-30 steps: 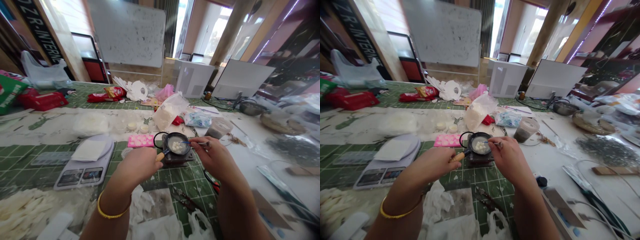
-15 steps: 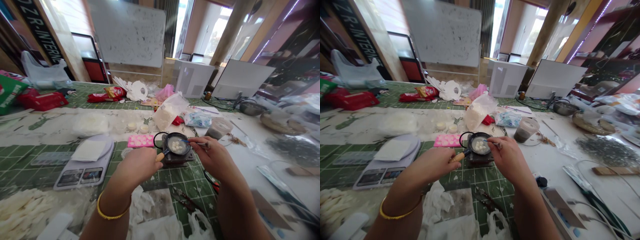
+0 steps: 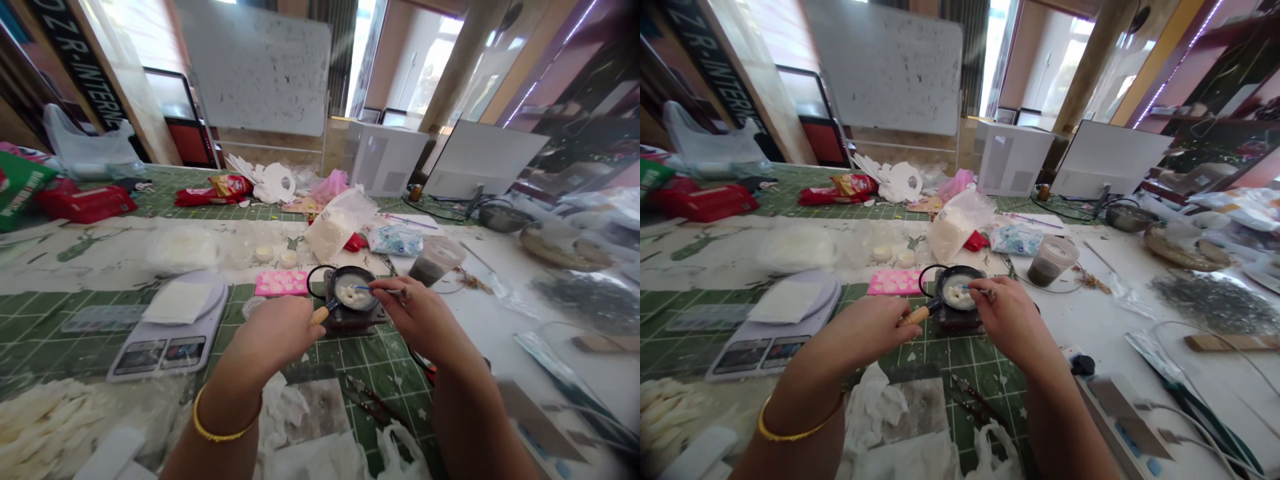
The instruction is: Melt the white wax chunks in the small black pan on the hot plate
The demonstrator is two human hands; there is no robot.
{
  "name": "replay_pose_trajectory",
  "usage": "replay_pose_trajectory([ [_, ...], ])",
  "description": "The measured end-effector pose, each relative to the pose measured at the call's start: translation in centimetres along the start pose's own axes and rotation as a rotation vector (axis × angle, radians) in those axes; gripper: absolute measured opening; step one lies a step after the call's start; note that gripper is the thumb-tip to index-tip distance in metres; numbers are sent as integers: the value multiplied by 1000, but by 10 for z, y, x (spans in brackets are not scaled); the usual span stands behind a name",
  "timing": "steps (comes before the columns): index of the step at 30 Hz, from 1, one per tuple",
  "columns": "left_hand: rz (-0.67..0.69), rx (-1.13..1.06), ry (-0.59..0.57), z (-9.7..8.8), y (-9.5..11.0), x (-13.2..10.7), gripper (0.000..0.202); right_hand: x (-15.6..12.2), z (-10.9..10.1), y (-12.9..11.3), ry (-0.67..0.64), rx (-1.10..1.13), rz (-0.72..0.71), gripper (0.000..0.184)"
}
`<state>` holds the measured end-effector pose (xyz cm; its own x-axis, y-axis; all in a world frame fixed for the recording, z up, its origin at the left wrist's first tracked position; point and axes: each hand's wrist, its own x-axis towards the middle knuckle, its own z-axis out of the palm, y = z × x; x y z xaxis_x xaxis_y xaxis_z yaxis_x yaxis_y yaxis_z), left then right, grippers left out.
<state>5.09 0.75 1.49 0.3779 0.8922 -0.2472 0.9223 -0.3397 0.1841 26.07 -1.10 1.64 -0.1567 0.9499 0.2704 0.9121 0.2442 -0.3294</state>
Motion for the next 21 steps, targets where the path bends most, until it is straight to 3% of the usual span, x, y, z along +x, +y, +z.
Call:
replay_pose_trajectory([
  [5, 8, -1, 5, 0, 0, 0, 32, 0, -1, -1, -41, -2, -12, 28],
  [9, -2, -5, -7, 0, 0, 1, 32, -1, -1, -3, 21, 54, -17, 28],
  [12, 1, -4, -12, 0, 0, 1, 32, -1, -1, -3, -48, 75, -70, 28],
  [17, -2, -13, -20, -1, 1, 0, 31, -2, -3, -3, 2, 73, -17, 30],
  [21, -5, -12, -26, -2, 1, 0, 33, 0, -2, 1, -57, 35, -27, 30],
])
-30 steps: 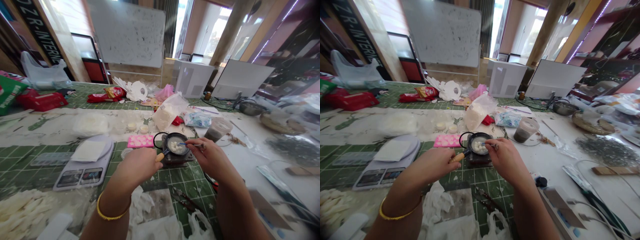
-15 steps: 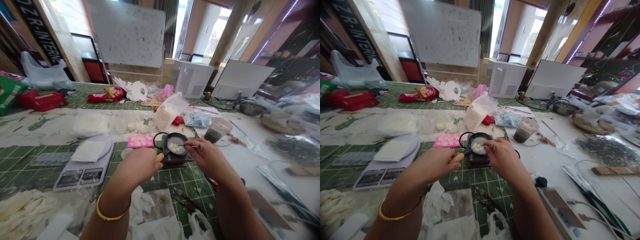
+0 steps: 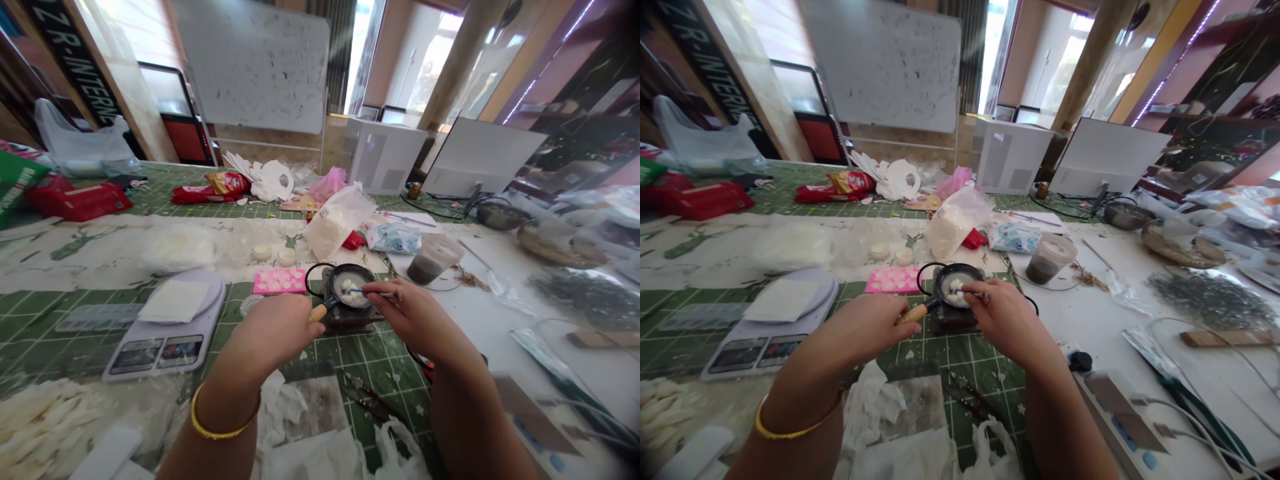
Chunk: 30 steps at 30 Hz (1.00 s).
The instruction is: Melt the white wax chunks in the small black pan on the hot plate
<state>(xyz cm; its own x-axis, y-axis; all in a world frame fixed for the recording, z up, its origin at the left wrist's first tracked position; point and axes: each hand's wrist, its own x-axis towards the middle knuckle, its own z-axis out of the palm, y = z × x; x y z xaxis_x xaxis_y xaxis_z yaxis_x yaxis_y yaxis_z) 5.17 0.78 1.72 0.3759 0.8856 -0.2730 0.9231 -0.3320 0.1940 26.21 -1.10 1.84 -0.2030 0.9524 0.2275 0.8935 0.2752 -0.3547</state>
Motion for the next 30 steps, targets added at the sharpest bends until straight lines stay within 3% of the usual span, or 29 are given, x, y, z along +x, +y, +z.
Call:
replay_pose_trajectory([
  [4, 5, 0, 7, 0, -1, -1, 33, -1, -1, 1, 85, -39, 43, 31],
  [10, 15, 4, 16, 1, -1, -1, 34, -7, -3, -3, -13, 44, -32, 28],
  [15, 14, 5, 10, 2, -1, -1, 35, -3, -4, 6, 146, -65, 46, 29],
  [20, 20, 8, 9, 1, -1, 0, 36, -3, -5, 8, 102, -65, 7, 28],
  [25, 7, 5, -5, 1, 0, 0, 35, 1, -3, 13, 239, -87, 64, 29],
  [30, 17, 5, 13, 2, 0, 0, 35, 1, 0, 8, -1, 33, -8, 31],
])
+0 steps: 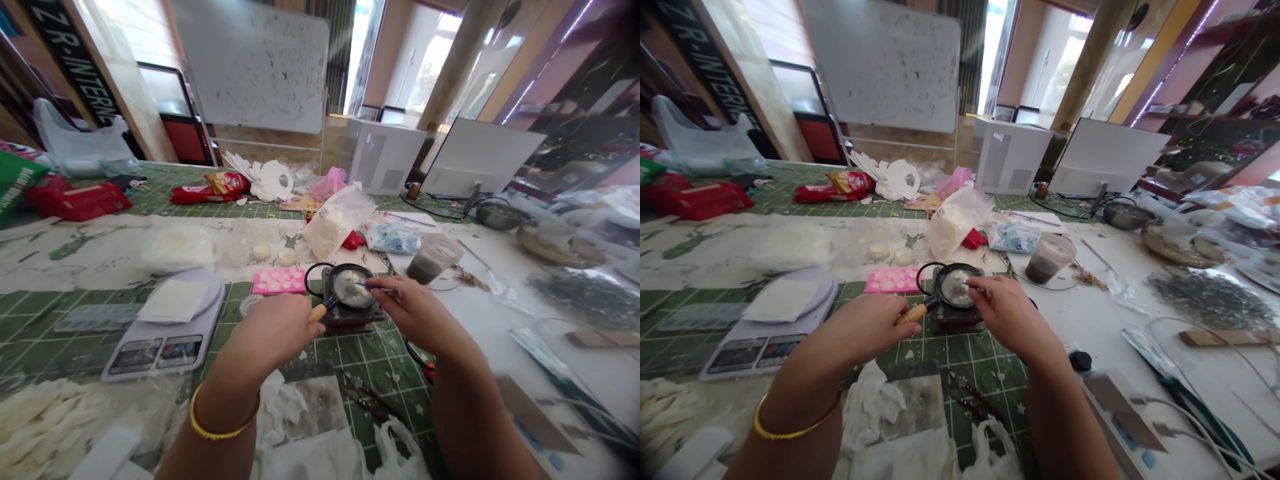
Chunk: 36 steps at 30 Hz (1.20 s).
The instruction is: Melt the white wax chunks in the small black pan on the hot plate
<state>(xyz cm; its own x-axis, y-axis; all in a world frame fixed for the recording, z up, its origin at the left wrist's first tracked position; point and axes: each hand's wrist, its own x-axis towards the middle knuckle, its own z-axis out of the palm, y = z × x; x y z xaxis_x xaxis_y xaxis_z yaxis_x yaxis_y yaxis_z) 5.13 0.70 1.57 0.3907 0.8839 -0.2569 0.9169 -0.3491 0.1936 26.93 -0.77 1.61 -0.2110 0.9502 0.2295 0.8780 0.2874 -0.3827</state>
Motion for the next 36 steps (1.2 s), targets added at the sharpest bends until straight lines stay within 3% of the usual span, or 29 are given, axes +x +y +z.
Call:
replay_pose_trajectory([
  [5, -5, -1, -6, -1, 0, -1, 34, -4, -3, -2, 15, 31, 4, 29],
  [11, -16, -6, -8, -2, 0, 0, 36, 2, -2, 8, 192, -85, 82, 30],
  [17, -8, 8, 8, -1, 0, 1, 33, 0, 2, -2, 24, -26, -2, 30],
  [21, 6, 11, 7, -1, 0, 1, 33, 0, 2, -2, 117, -9, 29, 30],
  [25, 8, 7, 12, -1, 0, 1, 34, 3, 3, 1, 42, -50, 1, 31],
  [29, -9, 8, -6, 0, 0, 0, 34, 1, 3, -1, 107, -34, 18, 30],
  [34, 5, 20, 8, 0, -1, 2, 34, 0, 2, -4, 35, -37, 17, 30],
  [36, 4, 26, 8, 0, -1, 2, 32, -1, 1, -4, 68, -22, 24, 29],
])
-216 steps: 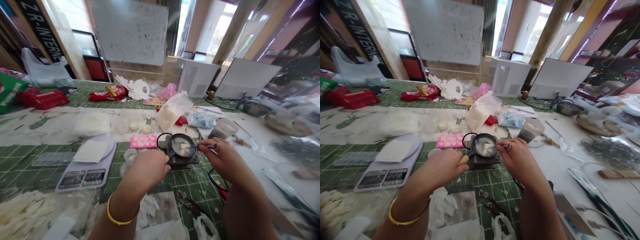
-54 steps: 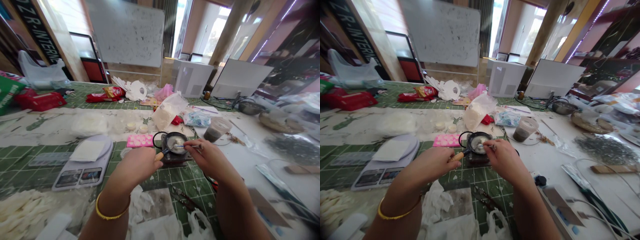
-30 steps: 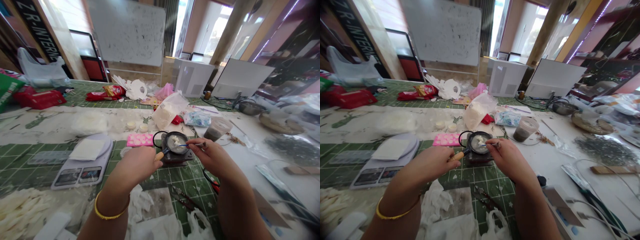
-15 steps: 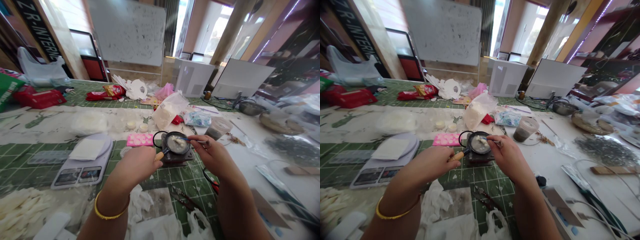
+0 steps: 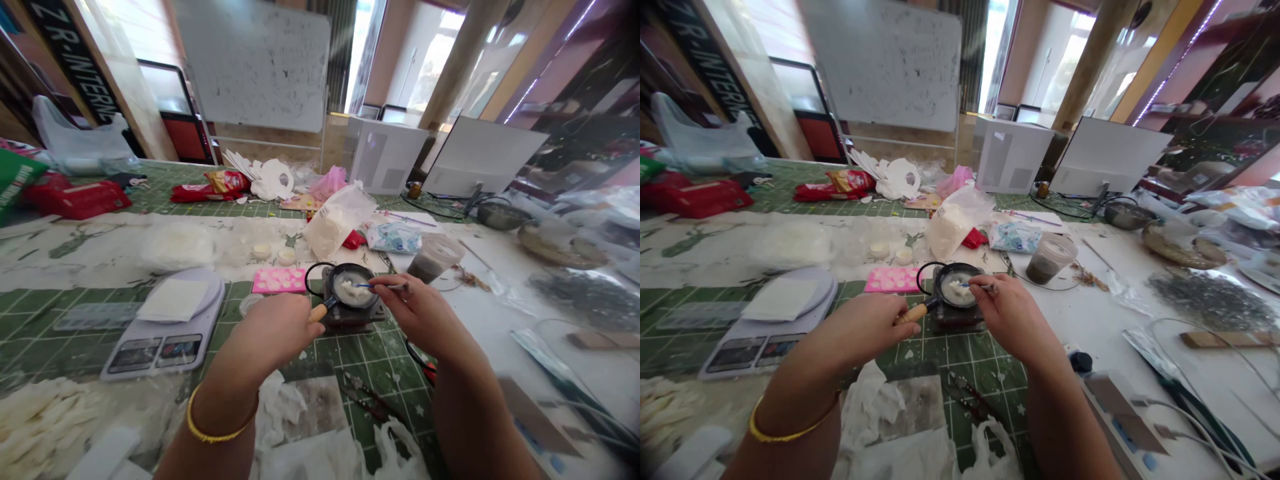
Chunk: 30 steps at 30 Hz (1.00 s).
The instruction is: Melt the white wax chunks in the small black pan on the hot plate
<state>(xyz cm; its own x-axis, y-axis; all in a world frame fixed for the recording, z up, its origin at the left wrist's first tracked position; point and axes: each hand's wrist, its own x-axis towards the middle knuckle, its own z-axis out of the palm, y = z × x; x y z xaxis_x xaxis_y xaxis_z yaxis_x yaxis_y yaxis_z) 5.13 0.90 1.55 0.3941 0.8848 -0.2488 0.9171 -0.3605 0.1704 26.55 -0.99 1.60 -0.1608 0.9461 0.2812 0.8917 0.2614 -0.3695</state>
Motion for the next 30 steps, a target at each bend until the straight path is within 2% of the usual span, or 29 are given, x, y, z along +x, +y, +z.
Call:
replay_pose_trajectory([
  [5, 0, 12, 10, 1, 1, 0, 34, -2, -2, 0, -32, 5, -17, 28],
  [9, 1, 13, 6, 1, 2, 0, 34, -1, -1, 0, 50, 32, -1, 29],
  [13, 0, 16, -5, 1, 2, 0, 35, -1, 1, -1, -24, 2, 1, 30],
  [17, 2, 12, -7, 1, 1, 0, 34, 0, 3, -1, 61, 49, 20, 30],
  [22, -6, -3, -6, 1, 0, -1, 36, 3, 7, -2, -35, 4, -3, 30],
  [26, -5, -12, 2, 1, 1, -1, 35, 1, 5, -3, 40, 23, 21, 31],
  [30, -6, -9, -3, 0, 2, -2, 36, 0, 4, -2, -42, -7, -15, 30],
])
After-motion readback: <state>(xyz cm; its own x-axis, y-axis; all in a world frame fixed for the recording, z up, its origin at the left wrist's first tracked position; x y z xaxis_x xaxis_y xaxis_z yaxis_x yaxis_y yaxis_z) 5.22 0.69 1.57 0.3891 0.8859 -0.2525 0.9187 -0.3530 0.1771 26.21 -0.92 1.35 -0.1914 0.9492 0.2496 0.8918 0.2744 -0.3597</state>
